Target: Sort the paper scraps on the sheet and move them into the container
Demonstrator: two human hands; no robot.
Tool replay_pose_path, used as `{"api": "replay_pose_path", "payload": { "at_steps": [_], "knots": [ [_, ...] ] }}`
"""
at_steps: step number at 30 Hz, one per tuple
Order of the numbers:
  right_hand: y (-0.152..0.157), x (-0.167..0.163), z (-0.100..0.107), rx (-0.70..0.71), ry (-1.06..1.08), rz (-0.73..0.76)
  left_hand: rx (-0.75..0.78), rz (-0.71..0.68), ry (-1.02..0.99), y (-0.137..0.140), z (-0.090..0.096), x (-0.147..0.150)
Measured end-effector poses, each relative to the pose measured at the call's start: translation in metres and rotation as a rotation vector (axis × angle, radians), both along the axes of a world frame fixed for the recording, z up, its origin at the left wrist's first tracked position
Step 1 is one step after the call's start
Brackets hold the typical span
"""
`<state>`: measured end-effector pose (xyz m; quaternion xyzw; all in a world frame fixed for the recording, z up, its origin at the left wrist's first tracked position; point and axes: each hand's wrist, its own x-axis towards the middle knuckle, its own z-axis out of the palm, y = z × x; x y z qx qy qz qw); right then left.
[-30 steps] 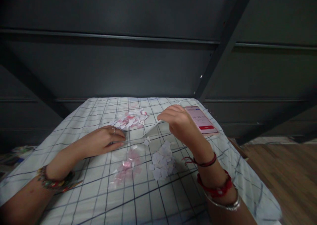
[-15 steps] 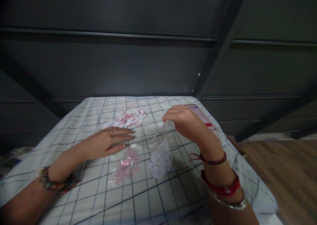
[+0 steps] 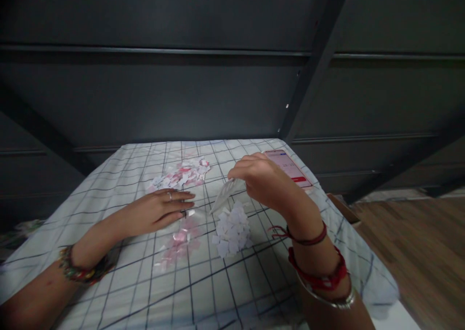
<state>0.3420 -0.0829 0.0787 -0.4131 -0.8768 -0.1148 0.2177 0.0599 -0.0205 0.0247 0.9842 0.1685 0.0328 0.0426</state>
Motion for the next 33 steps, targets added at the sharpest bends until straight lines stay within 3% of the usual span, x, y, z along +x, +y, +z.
{"api": "replay_pose_path", "payload": {
  "at_steps": [4,9,16,20,25,33],
  "knots": [
    [-0.003,-0.001,0.005,-0.013,-0.055,-0.009,-0.014,-0.011,0.010,-0.006,0.003,0.004],
    [-0.011,-0.003,0.011,-0.028,-0.157,-0.131,-0.026,-0.032,0.019,-0.011,0.006,0.005],
    [-0.049,-0.006,0.004,-0.169,-0.125,-0.260,0.018,0.010,-0.030,-0.004,0.004,-0.004],
    [-0.060,-0.007,0.011,-0.079,-0.116,-0.263,0.020,0.020,-0.014,-0.004,0.009,-0.008],
    [-0.036,-0.023,0.021,0.072,-0.099,-0.226,0.012,0.073,0.021,-0.003,0.016,-0.016],
    [0.002,-0.047,0.010,0.020,-0.264,-0.247,-0.041,0.090,-0.028,0.001,0.016,-0.028]
  ]
}}
